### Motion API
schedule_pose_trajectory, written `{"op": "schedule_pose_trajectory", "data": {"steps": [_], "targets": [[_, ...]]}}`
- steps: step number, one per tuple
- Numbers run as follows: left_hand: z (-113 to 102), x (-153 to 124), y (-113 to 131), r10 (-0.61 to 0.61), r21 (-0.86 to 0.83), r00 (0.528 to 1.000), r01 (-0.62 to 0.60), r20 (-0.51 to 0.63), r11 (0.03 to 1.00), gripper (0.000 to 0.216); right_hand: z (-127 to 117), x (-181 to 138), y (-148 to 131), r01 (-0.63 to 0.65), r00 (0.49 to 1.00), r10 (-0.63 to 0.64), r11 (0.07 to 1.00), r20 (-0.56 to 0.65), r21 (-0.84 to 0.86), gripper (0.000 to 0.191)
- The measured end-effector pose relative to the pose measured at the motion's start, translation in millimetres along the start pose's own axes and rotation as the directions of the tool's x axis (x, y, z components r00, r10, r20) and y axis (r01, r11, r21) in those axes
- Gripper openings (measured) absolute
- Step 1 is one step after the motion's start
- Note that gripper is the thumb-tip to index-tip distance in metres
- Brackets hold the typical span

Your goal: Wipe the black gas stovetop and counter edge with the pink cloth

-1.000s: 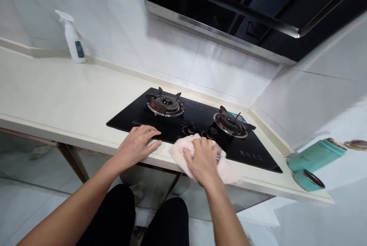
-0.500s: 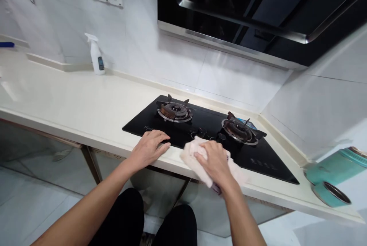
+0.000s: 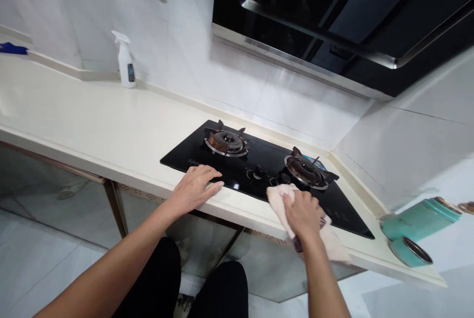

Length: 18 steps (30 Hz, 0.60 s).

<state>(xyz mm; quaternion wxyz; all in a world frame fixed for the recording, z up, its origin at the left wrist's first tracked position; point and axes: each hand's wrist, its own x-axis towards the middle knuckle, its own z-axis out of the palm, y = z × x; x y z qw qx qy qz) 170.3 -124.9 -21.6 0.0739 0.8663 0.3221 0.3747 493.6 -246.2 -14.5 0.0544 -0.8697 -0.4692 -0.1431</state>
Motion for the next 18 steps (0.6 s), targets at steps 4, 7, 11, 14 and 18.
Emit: {"op": "schedule_pose_trajectory", "data": {"steps": [4, 7, 11, 14, 18], "targets": [[1, 1, -4, 0.023, 0.013, 1.000, -0.023, -0.002, 1.000, 0.034, -17, -15, -80, 0.215, 0.976, -0.211, 0.972, -0.047, 0.094, 0.050], [0, 2, -5, 0.038, 0.032, 0.999, -0.038, 0.008, 0.999, 0.035, -25, -29, -126, 0.388, 0.921, -0.372, 0.905, -0.119, 0.173, 0.046], [-4, 3, -4, 0.033, 0.033, 0.998, -0.035, 0.055, 0.999, 0.035, -26, -51, -147, 0.572, 0.817, -0.519, 0.786, -0.252, 0.235, 0.040], [-5, 3, -4, 0.030, 0.029, 0.999, -0.031, 0.040, 0.999, 0.036, -21, -59, -137, 0.626, 0.777, -0.555, 0.732, -0.297, 0.269, 0.035], [-3, 2, -5, 0.025, 0.023, 0.999, -0.026, 0.024, 0.999, 0.036, -15, -54, -104, 0.644, 0.764, -0.576, 0.703, -0.290, 0.302, 0.032]]}}
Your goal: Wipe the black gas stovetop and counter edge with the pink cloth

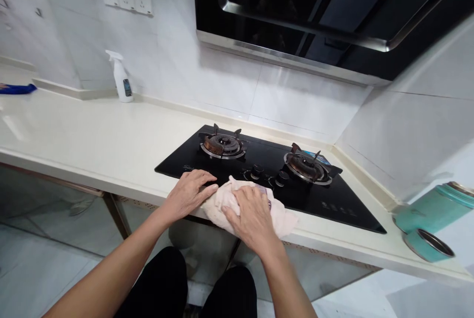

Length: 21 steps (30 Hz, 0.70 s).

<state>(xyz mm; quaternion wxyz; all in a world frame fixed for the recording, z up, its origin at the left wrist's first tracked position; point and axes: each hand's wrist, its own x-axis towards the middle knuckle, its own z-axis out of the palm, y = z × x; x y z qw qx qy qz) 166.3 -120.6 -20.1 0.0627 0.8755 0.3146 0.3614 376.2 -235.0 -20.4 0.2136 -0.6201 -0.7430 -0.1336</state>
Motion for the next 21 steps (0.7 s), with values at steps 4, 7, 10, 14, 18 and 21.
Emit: {"op": "schedule_pose_trajectory", "data": {"steps": [4, 7, 10, 14, 18, 21], "targets": [[0, -2, 2, 0.005, -0.008, 1.000, -0.005, 0.009, 1.000, 0.035, -13, -26, 51, -0.120, 0.993, 0.120, 0.992, 0.004, -0.035, 0.034], [0, -3, 4, -0.002, -0.009, 1.000, 0.002, 0.011, 1.000, 0.033, -24, -51, 98, -0.252, 0.967, 0.254, 0.962, 0.014, -0.104, 0.041], [1, -3, 6, -0.006, -0.007, 1.000, 0.006, 0.000, 1.000, 0.033, -34, -70, 134, -0.393, 0.915, 0.403, 0.895, 0.003, -0.209, 0.050], [2, -2, 7, -0.007, -0.011, 1.000, 0.007, -0.003, 1.000, 0.033, -36, -68, 138, -0.522, 0.834, 0.552, 0.780, -0.014, -0.345, 0.057], [2, -2, 7, -0.015, -0.011, 1.000, 0.015, -0.002, 1.000, 0.034, -27, -41, 97, -0.500, 0.840, 0.542, 0.793, 0.030, -0.350, 0.051], [3, -2, 5, -0.006, -0.003, 1.000, 0.006, -0.005, 1.000, 0.034, -16, -16, 53, -0.399, 0.900, 0.431, 0.875, 0.066, -0.275, 0.045]]}}
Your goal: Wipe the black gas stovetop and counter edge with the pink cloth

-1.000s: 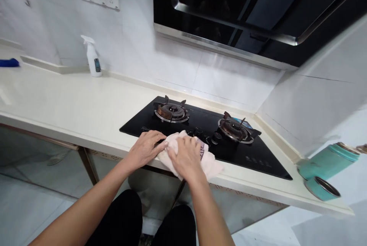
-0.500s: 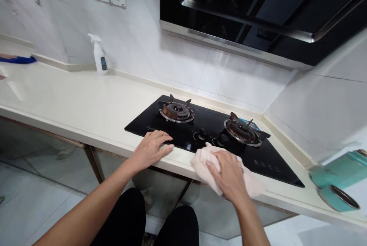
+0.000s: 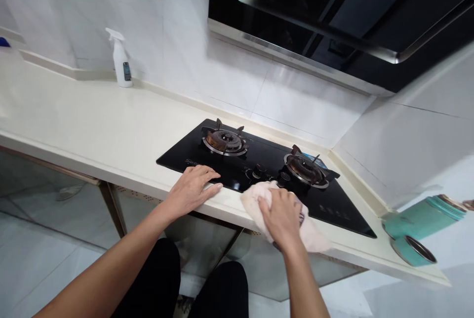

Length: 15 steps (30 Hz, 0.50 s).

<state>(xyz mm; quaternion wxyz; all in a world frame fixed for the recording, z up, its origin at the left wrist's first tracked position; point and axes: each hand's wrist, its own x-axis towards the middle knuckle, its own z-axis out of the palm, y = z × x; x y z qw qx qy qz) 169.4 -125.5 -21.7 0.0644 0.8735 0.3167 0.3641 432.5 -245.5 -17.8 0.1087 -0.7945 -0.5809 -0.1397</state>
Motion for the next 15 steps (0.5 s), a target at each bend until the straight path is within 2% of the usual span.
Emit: {"op": "schedule_pose_trajectory", "data": {"steps": [4, 7, 11, 15], "targets": [[0, 0, -3, 0.019, 0.020, 1.000, -0.019, 0.005, 1.000, 0.034, -2, 4, -66, 0.199, 0.979, -0.195, 0.977, -0.060, 0.073, 0.041], [-3, 1, -2, 0.017, 0.023, 0.999, -0.018, 0.031, 1.000, 0.035, -2, 3, -94, 0.300, 0.951, -0.289, 0.948, -0.111, 0.102, 0.039], [-5, 2, -2, 0.009, 0.018, 0.999, -0.010, 0.046, 1.000, 0.036, -2, -1, -92, 0.378, 0.922, -0.357, 0.914, -0.151, 0.147, 0.035], [-4, 1, -2, 0.009, 0.024, 1.000, -0.010, 0.026, 1.000, 0.037, -1, -7, -55, 0.405, 0.912, -0.382, 0.893, -0.147, 0.196, 0.030]]}}
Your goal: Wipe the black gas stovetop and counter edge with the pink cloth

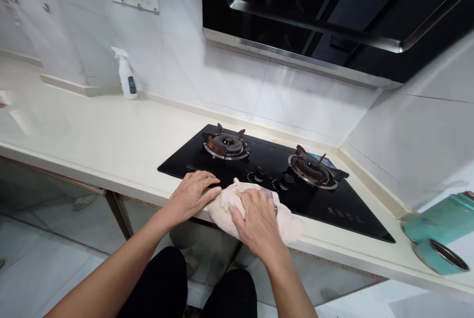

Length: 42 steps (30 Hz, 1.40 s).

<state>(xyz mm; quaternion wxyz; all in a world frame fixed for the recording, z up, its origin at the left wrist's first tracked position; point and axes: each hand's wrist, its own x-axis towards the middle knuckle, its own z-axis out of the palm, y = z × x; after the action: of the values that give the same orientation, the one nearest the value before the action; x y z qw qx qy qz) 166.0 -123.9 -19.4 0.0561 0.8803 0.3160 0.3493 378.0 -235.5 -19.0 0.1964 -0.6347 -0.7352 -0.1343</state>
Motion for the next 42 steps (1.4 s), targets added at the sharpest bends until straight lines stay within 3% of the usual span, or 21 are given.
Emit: {"op": "schedule_pose_trajectory", "data": {"steps": [4, 7, 11, 14, 16, 19, 27, 32, 37, 42], "targets": [[1, -1, 1, 0.003, -0.001, 1.000, -0.003, -0.006, 1.000, 0.037, -13, -33, 55, -0.144, 0.990, 0.144, 0.989, 0.007, -0.015, 0.033], [1, -1, 2, 0.002, 0.000, 1.000, -0.002, 0.003, 1.000, 0.037, -24, -65, 110, -0.300, 0.953, 0.301, 0.950, 0.000, -0.088, 0.044], [0, -1, 4, -0.008, -0.003, 1.000, 0.008, 0.002, 1.000, 0.037, -38, -103, 170, -0.495, 0.865, 0.499, 0.831, -0.052, -0.255, 0.056], [1, -1, 5, -0.005, 0.003, 1.000, 0.005, -0.008, 1.000, 0.037, -41, -115, 183, -0.597, 0.785, 0.615, 0.720, -0.073, -0.354, 0.061], [2, 0, 5, -0.003, 0.008, 1.000, 0.003, -0.019, 1.000, 0.036, -39, -112, 174, -0.630, 0.750, 0.655, 0.668, -0.089, -0.395, 0.061], [3, 0, 5, -0.001, 0.013, 0.999, 0.001, -0.033, 1.000, 0.034, -33, -97, 144, -0.622, 0.758, 0.644, 0.666, -0.104, -0.413, 0.058], [3, 0, 3, 0.020, 0.058, 0.999, -0.018, -0.033, 0.998, 0.032, -12, -34, 30, -0.387, 0.920, 0.382, 0.854, -0.086, -0.349, 0.041], [2, 1, 3, 0.009, 0.048, 1.000, -0.007, -0.023, 0.999, 0.030, -1, -9, -27, -0.185, 0.982, 0.172, 0.951, -0.074, -0.249, 0.040], [1, 1, 1, 0.014, 0.019, 1.000, -0.014, -0.010, 1.000, 0.032, 13, -10, -43, -0.110, 0.989, 0.090, 0.977, -0.115, -0.184, 0.040], [0, 1, 2, 0.001, 0.027, 1.000, -0.001, -0.004, 1.000, 0.032, 27, -19, -35, -0.053, 0.959, 0.006, 0.986, -0.283, -0.160, 0.036]]}}
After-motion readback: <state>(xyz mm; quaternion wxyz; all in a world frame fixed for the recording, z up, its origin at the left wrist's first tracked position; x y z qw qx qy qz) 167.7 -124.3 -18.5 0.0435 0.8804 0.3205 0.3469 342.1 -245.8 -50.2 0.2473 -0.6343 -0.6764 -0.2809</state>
